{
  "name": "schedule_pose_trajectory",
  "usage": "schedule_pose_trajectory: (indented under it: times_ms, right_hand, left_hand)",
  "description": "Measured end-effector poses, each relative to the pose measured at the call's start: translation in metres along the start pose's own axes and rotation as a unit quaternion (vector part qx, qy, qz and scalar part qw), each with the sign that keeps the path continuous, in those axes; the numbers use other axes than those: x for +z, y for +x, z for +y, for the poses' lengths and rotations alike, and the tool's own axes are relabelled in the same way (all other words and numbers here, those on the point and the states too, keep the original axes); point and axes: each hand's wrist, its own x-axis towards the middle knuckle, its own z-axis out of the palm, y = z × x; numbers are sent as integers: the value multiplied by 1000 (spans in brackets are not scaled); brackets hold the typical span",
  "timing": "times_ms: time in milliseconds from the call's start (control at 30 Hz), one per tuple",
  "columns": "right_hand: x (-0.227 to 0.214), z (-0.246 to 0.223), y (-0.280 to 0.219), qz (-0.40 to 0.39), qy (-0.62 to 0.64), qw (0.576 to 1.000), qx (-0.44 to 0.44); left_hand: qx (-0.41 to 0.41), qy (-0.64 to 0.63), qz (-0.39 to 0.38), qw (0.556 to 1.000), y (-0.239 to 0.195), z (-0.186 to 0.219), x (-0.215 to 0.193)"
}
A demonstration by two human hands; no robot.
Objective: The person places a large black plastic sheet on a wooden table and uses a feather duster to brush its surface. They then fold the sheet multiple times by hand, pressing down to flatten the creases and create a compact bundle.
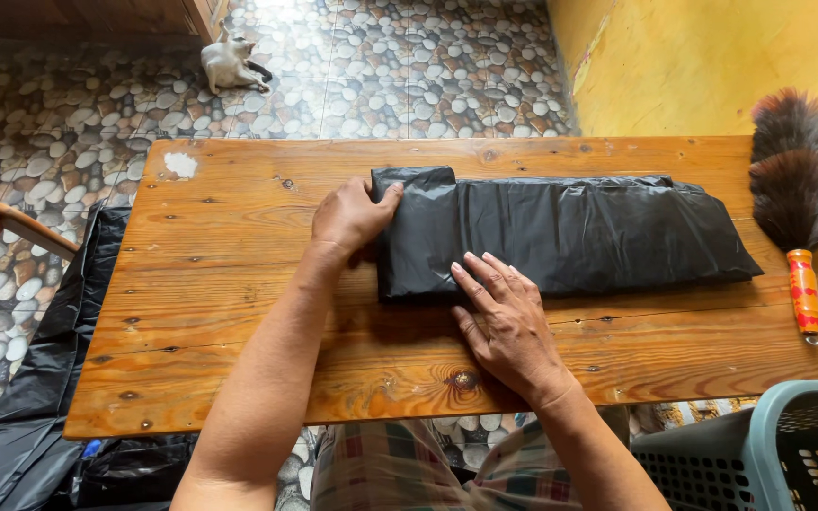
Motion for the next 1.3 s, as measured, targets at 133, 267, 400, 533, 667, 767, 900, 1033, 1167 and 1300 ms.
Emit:
schedule_pose_trajectory:
  times_ms: [133,267,400,533,667,767,900,1033,1167,1300]
  right_hand:
    - [0,0,1,7,8,1000,-2]
    - [1,1,1,12,-1,1000,-7]
    - [3,-2,1,10,-9,1000,-12]
    - [-6,-8,2,17,33,999,-12]
    - [-29,-5,-1,120,153,977,82]
    - [-48,4,-18,216,257,909,249]
    - [-51,57,-60,265,379,808,365]
    - [-69,85,-83,298,540,632,469]
    - [-48,131,-100,215,606,631,435]
    - [-52,147,-84,204,619,595,470]
  left_hand:
    - [-4,-52,-39,998,-23,15,-17]
    - [0,-72,-40,997,-65,45,-43]
    - [14,-69,-19,997,-8,0,-2]
    - [44,-18,15,999,-16,4,-1]
    - [191,108,188,957,-19,9,14]
    - [334,80,230,911,-19,10,33]
    - [453,72,210,864,-36,27,49]
    - [469,109,213,850,-48,35,53]
    - [456,92,233,854,-38,27,65]
    - [449,97,237,856,-36,24,66]
